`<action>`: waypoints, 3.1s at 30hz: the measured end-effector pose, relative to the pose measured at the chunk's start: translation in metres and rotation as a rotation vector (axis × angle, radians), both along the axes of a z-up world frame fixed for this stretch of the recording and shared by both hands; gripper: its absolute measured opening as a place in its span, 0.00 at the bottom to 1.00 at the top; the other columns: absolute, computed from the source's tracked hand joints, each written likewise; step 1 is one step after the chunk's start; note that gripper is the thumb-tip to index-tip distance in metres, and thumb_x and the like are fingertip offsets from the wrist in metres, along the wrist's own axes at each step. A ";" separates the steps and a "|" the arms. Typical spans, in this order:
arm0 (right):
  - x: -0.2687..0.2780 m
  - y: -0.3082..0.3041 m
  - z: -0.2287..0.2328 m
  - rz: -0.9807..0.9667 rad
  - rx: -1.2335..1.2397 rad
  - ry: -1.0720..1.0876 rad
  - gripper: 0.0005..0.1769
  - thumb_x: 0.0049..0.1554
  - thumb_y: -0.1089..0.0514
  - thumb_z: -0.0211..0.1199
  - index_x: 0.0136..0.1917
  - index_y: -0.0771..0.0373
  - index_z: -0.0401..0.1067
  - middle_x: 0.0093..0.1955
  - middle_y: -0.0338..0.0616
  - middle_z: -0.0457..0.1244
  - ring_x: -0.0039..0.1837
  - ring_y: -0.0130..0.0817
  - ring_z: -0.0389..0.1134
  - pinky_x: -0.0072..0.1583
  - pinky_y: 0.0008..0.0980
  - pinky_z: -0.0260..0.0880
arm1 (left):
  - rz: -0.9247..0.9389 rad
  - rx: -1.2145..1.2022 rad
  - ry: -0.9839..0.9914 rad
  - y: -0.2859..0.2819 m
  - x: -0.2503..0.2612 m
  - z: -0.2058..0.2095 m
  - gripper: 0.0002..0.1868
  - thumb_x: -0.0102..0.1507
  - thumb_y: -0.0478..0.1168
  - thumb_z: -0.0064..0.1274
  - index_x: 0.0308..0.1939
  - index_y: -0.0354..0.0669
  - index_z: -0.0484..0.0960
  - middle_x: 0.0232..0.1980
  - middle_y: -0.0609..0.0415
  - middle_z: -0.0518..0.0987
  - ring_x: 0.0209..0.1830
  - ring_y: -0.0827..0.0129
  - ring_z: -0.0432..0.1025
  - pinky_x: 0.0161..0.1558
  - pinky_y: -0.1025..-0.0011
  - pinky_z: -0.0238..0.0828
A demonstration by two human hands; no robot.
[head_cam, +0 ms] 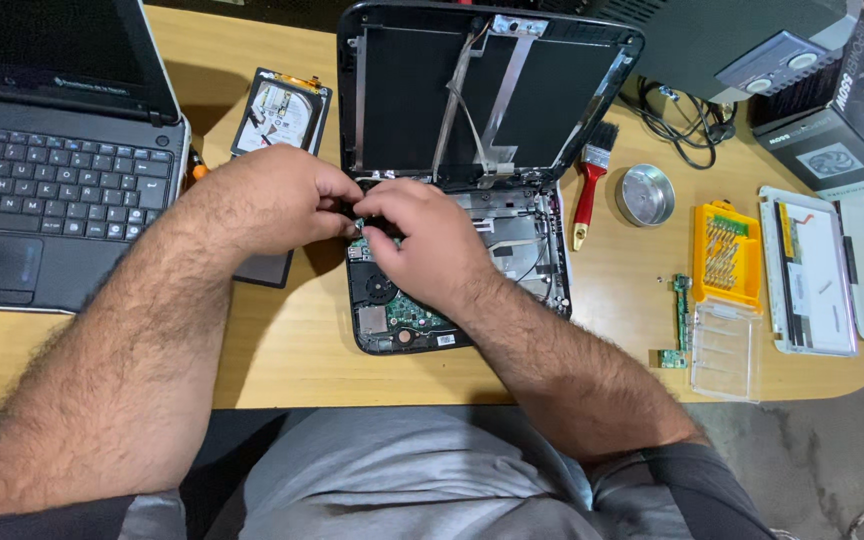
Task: The person works on the internal components of a disassembled laptop using a screwdriver. They remove and reinsert a small circuit board, disconnect and reconnect ribbon cables, and manipulate various connectors on the motherboard.
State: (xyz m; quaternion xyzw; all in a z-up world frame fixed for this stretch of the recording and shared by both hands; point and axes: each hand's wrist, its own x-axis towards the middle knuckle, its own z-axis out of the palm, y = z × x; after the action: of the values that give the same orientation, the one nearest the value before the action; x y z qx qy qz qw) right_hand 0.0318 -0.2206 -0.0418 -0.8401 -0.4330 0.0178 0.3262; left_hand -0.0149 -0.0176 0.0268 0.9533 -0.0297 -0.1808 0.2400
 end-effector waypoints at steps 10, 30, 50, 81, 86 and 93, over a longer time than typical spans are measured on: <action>0.002 -0.001 0.001 -0.017 0.070 0.053 0.13 0.55 0.60 0.67 0.54 0.52 0.76 0.56 0.40 0.69 0.61 0.46 0.71 0.63 0.43 0.72 | -0.026 0.056 -0.057 0.002 0.004 -0.008 0.14 0.61 0.48 0.61 0.50 0.53 0.88 0.35 0.53 0.86 0.47 0.55 0.81 0.52 0.56 0.78; -0.003 -0.003 0.004 -0.096 0.308 0.511 0.15 0.53 0.64 0.68 0.54 0.57 0.78 0.56 0.43 0.72 0.48 0.27 0.74 0.46 0.20 0.71 | 0.037 -0.047 -0.089 0.006 0.004 -0.004 0.13 0.58 0.47 0.63 0.43 0.48 0.88 0.33 0.53 0.85 0.44 0.56 0.80 0.50 0.57 0.77; 0.005 0.017 0.008 -0.084 -0.126 -0.009 0.13 0.54 0.56 0.65 0.53 0.48 0.75 0.45 0.35 0.68 0.50 0.40 0.72 0.51 0.39 0.72 | -0.026 0.178 -0.264 0.001 0.003 -0.017 0.05 0.61 0.47 0.58 0.38 0.61 0.88 0.33 0.57 0.84 0.41 0.54 0.79 0.41 0.54 0.77; -0.006 0.026 0.033 -0.029 -0.490 -0.215 0.11 0.63 0.55 0.59 0.57 0.60 0.72 0.51 0.49 0.69 0.52 0.50 0.70 0.50 0.50 0.71 | 0.141 -0.061 -0.264 0.018 0.003 -0.023 0.19 0.57 0.42 0.58 0.52 0.48 0.75 0.49 0.51 0.80 0.51 0.51 0.73 0.41 0.49 0.70; -0.003 0.021 0.041 -0.036 -0.535 -0.214 0.11 0.61 0.56 0.61 0.57 0.59 0.71 0.53 0.48 0.66 0.52 0.51 0.69 0.49 0.52 0.70 | 0.157 -0.057 -0.168 0.014 0.006 -0.028 0.10 0.62 0.43 0.62 0.42 0.47 0.76 0.44 0.52 0.78 0.43 0.57 0.74 0.37 0.56 0.70; 0.007 0.014 0.029 0.061 -0.495 -0.341 0.13 0.60 0.56 0.64 0.57 0.59 0.77 0.51 0.47 0.66 0.53 0.48 0.68 0.52 0.47 0.70 | 0.150 -0.102 -0.219 0.018 0.013 -0.044 0.10 0.56 0.40 0.61 0.39 0.48 0.78 0.40 0.53 0.78 0.40 0.56 0.74 0.33 0.55 0.70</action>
State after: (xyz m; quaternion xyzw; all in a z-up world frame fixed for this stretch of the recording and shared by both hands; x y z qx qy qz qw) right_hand 0.0388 -0.2071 -0.0128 -0.8715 -0.4891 -0.0086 0.0337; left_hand -0.0015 -0.0001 -0.0176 0.9535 0.0063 -0.0553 0.2961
